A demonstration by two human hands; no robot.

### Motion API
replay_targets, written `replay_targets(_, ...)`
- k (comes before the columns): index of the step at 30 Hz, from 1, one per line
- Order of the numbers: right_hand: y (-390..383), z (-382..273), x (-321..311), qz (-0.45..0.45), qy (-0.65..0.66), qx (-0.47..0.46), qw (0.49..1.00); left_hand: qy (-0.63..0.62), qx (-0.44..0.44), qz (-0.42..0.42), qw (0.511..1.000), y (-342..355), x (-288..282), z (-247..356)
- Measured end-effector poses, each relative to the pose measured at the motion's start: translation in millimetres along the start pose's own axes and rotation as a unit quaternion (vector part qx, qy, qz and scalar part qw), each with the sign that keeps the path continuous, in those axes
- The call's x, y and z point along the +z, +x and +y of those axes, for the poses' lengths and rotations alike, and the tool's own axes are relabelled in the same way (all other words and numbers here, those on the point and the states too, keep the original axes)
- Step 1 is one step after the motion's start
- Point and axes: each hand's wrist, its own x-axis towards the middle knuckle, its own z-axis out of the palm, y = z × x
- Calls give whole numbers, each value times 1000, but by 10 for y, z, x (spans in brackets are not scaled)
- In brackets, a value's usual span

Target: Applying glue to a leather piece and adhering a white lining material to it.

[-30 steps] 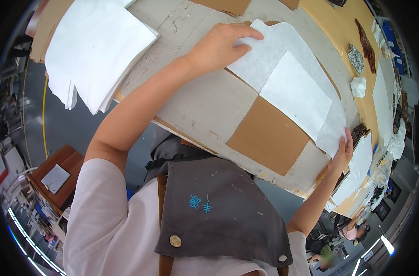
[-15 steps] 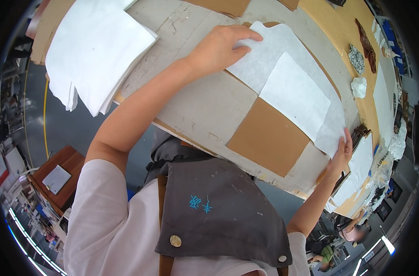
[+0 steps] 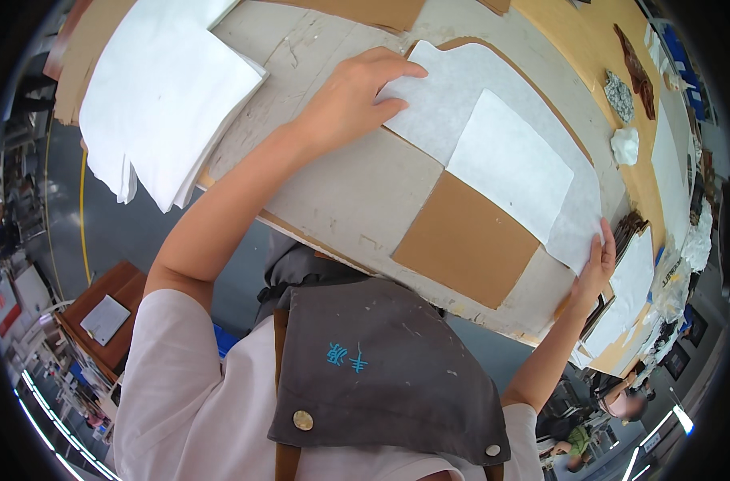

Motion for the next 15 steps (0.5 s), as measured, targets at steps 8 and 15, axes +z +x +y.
replay_targets(8,2,-7,0,-9,14,11,1000,29,39,6,999,-60,7,-20)
replay_targets(15,9,35,-23,-11,30,12,999,50,48,6,998,-94,-1,1)
